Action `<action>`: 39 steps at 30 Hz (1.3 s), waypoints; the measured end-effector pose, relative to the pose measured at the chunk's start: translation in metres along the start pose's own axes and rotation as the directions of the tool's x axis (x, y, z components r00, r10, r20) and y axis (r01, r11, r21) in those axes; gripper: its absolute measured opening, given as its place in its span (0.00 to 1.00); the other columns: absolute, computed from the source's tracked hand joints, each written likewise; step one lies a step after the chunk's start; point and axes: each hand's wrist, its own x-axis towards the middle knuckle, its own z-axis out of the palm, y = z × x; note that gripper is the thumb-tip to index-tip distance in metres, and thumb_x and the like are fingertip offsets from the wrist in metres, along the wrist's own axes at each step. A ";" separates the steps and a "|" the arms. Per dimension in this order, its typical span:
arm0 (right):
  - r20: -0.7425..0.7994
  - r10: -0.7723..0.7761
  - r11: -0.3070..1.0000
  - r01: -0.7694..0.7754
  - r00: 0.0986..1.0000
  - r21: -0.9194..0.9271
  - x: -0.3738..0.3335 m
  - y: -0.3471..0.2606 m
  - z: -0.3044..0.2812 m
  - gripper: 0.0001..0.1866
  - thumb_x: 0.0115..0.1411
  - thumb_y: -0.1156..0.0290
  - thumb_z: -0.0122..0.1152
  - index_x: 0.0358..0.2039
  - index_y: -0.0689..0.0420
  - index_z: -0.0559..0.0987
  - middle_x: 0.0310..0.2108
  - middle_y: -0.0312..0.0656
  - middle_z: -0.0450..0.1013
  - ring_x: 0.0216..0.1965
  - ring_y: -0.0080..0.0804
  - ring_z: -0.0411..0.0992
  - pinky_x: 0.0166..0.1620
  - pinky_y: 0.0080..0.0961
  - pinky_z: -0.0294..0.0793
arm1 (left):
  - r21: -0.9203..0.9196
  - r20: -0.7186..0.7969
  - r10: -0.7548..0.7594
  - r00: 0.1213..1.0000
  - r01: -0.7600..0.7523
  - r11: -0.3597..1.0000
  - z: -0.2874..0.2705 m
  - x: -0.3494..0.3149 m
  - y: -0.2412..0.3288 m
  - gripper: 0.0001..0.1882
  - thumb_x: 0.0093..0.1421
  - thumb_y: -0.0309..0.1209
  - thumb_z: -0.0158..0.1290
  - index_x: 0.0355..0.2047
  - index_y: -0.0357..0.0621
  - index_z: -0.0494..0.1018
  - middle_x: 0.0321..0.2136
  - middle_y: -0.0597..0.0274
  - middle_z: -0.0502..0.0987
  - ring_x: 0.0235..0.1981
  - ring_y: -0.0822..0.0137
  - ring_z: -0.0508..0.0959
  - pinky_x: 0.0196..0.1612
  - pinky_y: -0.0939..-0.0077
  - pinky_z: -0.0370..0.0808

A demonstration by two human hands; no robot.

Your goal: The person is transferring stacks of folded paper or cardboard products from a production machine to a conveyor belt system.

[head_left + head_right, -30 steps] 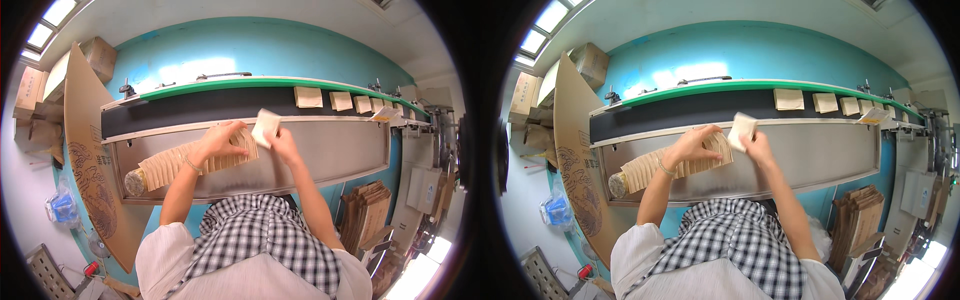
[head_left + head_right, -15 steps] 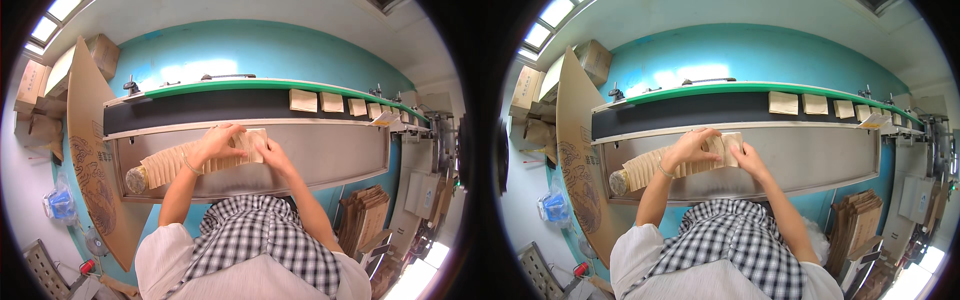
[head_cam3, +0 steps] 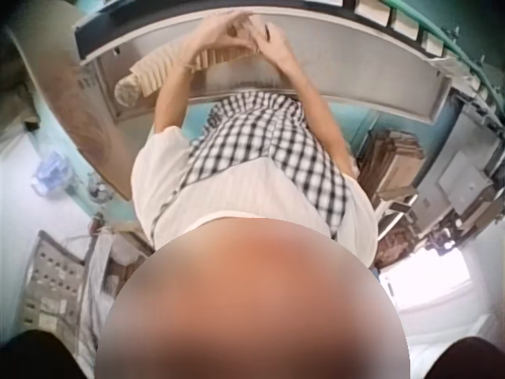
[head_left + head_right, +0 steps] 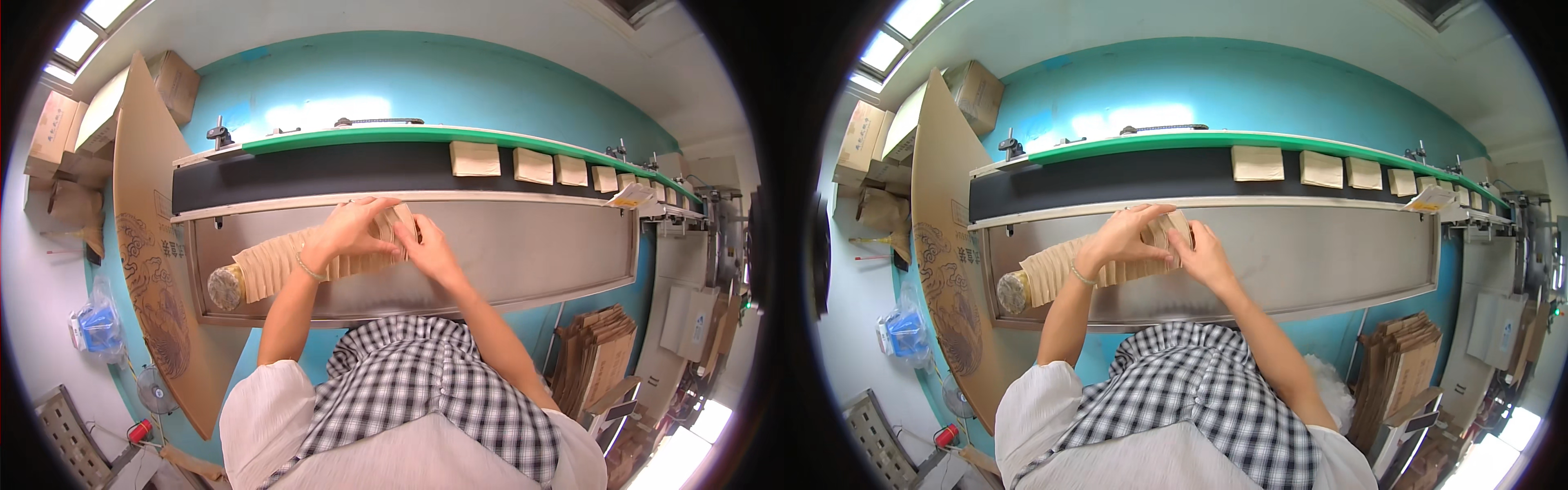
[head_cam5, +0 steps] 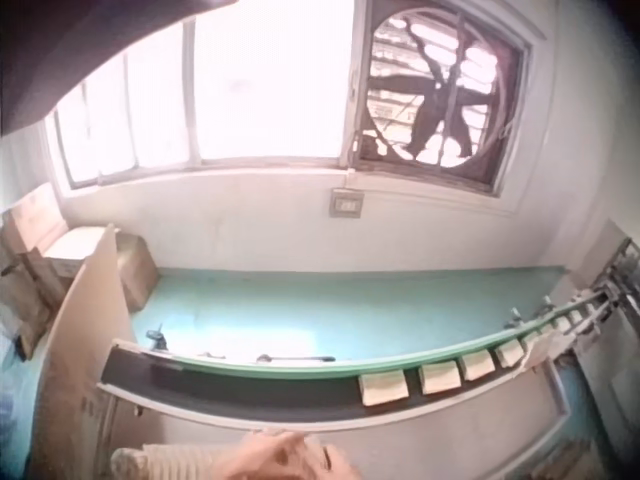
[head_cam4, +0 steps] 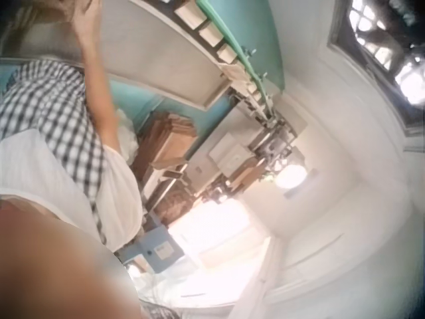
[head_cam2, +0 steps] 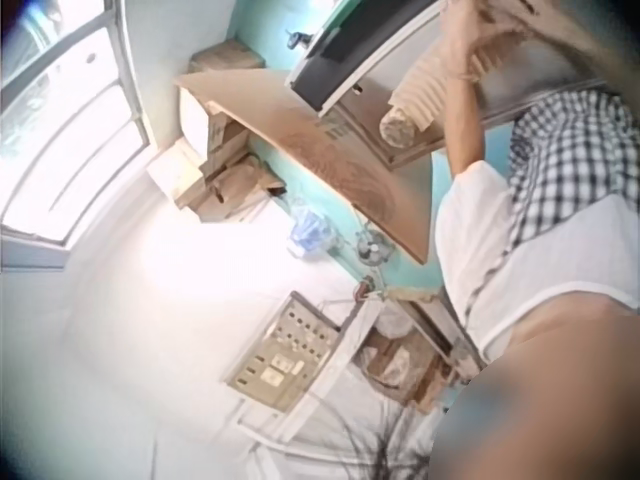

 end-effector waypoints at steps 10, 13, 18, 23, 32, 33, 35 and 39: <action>0.109 0.239 0.829 -0.261 0.965 0.494 0.029 0.031 -0.030 0.23 0.67 0.60 0.61 0.52 0.66 0.74 0.46 0.46 0.77 0.42 0.32 0.78 0.43 0.27 0.79 | -0.089 0.046 -0.066 0.997 0.070 0.993 -0.006 0.005 -0.007 0.40 0.47 0.53 0.70 0.53 0.43 0.71 0.47 0.47 0.78 0.49 0.47 0.78 0.50 0.58 0.76; 0.059 0.357 0.501 -0.244 0.932 0.830 0.063 0.028 -0.044 0.22 0.69 0.61 0.57 0.53 0.65 0.71 0.43 0.48 0.77 0.39 0.35 0.80 0.42 0.25 0.81 | -0.092 0.040 -0.072 0.997 0.076 0.993 -0.009 0.002 -0.003 0.38 0.47 0.53 0.69 0.51 0.43 0.71 0.47 0.47 0.78 0.48 0.47 0.78 0.50 0.58 0.76; 0.099 0.048 0.980 -0.066 0.994 0.185 0.024 0.020 0.001 0.26 0.68 0.52 0.59 0.51 0.64 0.74 0.37 0.42 0.76 0.33 0.26 0.76 0.35 0.21 0.75 | -0.138 0.011 -0.053 0.999 0.054 0.989 -0.004 0.001 -0.009 0.39 0.46 0.52 0.70 0.53 0.43 0.71 0.48 0.47 0.78 0.49 0.46 0.78 0.51 0.58 0.75; 0.124 0.207 0.926 -0.235 0.971 0.294 0.007 -0.015 0.004 0.19 0.68 0.57 0.60 0.47 0.60 0.78 0.36 0.34 0.75 0.34 0.18 0.72 0.36 0.20 0.74 | -0.012 -0.048 0.014 0.999 -0.014 1.000 -0.012 -0.009 -0.014 0.41 0.45 0.51 0.71 0.56 0.46 0.71 0.50 0.48 0.77 0.50 0.46 0.78 0.53 0.58 0.75; 0.131 0.314 0.411 -0.259 0.940 0.874 0.065 0.015 -0.031 0.19 0.68 0.63 0.60 0.52 0.64 0.73 0.41 0.44 0.79 0.41 0.34 0.80 0.39 0.26 0.80 | -0.067 0.059 -0.095 0.994 0.099 0.993 -0.021 -0.008 -0.007 0.38 0.46 0.53 0.70 0.53 0.46 0.72 0.49 0.49 0.78 0.51 0.47 0.77 0.53 0.59 0.75; 0.121 0.370 0.456 -0.293 0.921 0.840 0.063 0.011 -0.031 0.19 0.68 0.62 0.59 0.51 0.64 0.73 0.41 0.45 0.78 0.40 0.33 0.79 0.40 0.26 0.80 | -0.064 0.058 -0.094 0.994 0.098 0.993 -0.019 -0.008 -0.009 0.38 0.46 0.53 0.70 0.53 0.46 0.72 0.49 0.49 0.78 0.51 0.47 0.77 0.53 0.59 0.75; 0.113 0.417 0.502 -0.332 0.902 0.799 0.056 0.001 -0.016 0.19 0.69 0.61 0.58 0.51 0.64 0.74 0.40 0.46 0.78 0.39 0.31 0.79 0.41 0.25 0.79 | -0.127 0.074 -0.088 0.993 0.097 0.987 -0.013 -0.010 -0.018 0.40 0.46 0.53 0.70 0.54 0.46 0.71 0.50 0.48 0.77 0.52 0.47 0.77 0.55 0.59 0.74; 0.103 0.061 0.971 -0.083 0.993 0.225 0.014 -0.019 0.022 0.23 0.66 0.55 0.62 0.48 0.63 0.76 0.42 0.45 0.78 0.39 0.31 0.77 0.43 0.26 0.77 | -0.092 -0.034 -0.016 0.999 0.013 0.996 -0.011 -0.016 -0.022 0.42 0.45 0.53 0.71 0.55 0.45 0.71 0.51 0.47 0.77 0.52 0.47 0.77 0.55 0.59 0.74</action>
